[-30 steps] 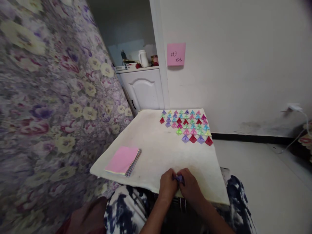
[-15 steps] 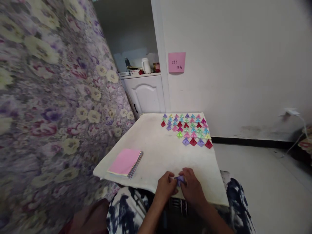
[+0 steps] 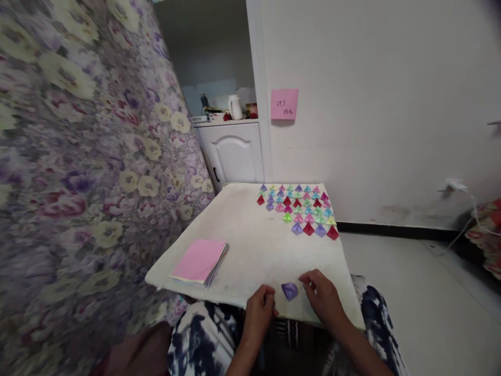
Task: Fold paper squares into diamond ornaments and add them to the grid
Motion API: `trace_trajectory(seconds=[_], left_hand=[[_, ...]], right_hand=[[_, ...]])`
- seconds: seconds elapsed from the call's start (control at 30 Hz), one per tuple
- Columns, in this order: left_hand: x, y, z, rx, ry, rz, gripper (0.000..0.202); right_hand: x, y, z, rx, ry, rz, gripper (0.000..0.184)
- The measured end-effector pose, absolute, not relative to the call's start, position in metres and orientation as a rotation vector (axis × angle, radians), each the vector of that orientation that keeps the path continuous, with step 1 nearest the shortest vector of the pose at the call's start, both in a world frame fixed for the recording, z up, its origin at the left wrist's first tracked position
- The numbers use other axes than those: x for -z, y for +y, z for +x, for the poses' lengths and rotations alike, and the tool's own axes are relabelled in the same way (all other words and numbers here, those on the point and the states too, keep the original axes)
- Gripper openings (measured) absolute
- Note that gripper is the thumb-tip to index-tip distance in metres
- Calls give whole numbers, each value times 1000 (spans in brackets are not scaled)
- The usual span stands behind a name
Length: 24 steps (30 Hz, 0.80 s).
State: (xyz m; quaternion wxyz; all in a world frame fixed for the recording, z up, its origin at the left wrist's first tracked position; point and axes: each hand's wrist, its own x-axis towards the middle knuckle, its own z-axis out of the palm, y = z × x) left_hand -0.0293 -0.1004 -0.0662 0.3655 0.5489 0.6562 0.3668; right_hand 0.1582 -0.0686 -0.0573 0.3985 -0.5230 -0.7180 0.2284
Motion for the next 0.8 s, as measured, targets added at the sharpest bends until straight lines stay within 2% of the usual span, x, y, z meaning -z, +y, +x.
trace_trajectory(seconds=[0.27, 0.63, 0.8], left_hand=[[66, -102, -31, -943, 1675, 1434, 17], [67, -102, -31, -953, 1683, 1472, 18], [67, -99, -33, -936, 1675, 1511, 20]], right_hand=[[57, -75, 154, -645, -1831, -1303, 17], [54, -76, 147, -736, -1896, -1279, 28], [50, -72, 148, -712, -1980, -1333, 20]])
